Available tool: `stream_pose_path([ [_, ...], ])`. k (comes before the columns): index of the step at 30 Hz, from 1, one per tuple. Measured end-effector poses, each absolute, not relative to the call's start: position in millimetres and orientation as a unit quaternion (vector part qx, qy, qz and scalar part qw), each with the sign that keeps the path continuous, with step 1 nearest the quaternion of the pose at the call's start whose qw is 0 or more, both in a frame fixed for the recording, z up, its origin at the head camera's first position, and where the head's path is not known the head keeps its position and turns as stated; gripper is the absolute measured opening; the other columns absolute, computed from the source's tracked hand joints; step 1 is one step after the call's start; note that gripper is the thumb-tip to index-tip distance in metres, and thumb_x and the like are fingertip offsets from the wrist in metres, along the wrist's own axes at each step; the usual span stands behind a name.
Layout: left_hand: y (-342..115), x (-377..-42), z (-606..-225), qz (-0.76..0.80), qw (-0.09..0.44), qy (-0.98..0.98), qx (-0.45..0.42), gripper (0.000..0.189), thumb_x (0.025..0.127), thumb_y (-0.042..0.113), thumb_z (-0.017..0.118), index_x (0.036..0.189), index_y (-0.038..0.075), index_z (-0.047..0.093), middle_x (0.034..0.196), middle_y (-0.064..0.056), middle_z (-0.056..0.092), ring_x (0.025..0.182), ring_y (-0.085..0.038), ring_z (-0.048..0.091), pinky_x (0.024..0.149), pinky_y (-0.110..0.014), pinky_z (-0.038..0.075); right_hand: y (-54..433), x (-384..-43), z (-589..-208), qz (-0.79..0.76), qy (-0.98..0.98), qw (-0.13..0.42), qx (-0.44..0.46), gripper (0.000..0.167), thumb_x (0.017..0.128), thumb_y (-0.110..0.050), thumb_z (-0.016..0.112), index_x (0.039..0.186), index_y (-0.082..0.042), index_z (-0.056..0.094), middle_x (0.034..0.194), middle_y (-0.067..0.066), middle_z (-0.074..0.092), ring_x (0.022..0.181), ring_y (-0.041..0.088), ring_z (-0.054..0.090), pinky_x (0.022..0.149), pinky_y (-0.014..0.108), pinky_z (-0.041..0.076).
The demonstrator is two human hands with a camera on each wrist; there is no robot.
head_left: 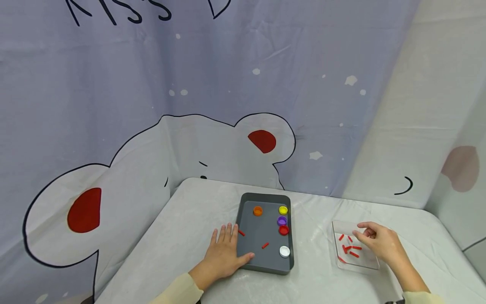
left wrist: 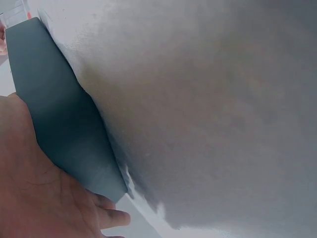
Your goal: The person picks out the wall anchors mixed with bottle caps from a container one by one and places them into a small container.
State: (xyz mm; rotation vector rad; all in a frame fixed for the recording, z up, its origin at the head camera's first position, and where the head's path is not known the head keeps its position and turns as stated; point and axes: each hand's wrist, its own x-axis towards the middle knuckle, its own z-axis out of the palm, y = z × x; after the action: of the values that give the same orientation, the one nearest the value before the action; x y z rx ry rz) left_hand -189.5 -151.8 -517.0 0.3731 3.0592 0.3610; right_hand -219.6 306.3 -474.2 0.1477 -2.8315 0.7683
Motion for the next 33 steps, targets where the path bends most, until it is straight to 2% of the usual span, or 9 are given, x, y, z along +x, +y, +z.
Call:
stream_pose_path([
  [12, -151.3, -189.2, -514.8, 0.12, 0.023, 0.985, 0.119, 0.106, 0.091, 0.076, 0.049, 0.158, -0.002, 0.026, 0.164, -0.024, 0.025, 0.152, -0.042, 0.022, 0.121, -0.062, 0.009, 282.0, -220.2, -471.0, 0.286, -0.951, 0.099, 0.059, 0.038, 0.091, -0.034, 0.076, 0.115, -0.004, 0.073, 0.08, -0.007, 0.066, 0.07, 0.002, 0.054, 0.062, 0.025, 0.044],
  [20, -151.3, -191.0, -517.8, 0.114, 0.023, 0.986, 0.116, 0.106, 0.091, 0.076, 0.048, 0.159, -0.001, 0.024, 0.165, -0.022, 0.024, 0.153, -0.041, 0.02, 0.121, -0.061, 0.008, 249.2, -218.9, -467.8, 0.304, -0.946, 0.086, 0.079, 0.041, 0.092, -0.038, 0.075, 0.118, -0.005, 0.072, 0.082, -0.005, 0.064, 0.066, 0.005, 0.053, 0.06, 0.025, 0.044],
  [33, -151.6, -190.8, -517.2, 0.113, 0.017, 0.986, 0.118, 0.106, 0.091, 0.077, 0.048, 0.158, -0.002, 0.026, 0.163, -0.025, 0.026, 0.152, -0.042, 0.022, 0.121, -0.062, 0.01, 199.7, -225.8, -470.4, 0.322, -0.932, 0.118, 0.116, 0.029, 0.089, -0.029, 0.079, 0.108, -0.007, 0.075, 0.078, -0.007, 0.061, 0.068, 0.006, 0.051, 0.061, 0.025, 0.043],
])
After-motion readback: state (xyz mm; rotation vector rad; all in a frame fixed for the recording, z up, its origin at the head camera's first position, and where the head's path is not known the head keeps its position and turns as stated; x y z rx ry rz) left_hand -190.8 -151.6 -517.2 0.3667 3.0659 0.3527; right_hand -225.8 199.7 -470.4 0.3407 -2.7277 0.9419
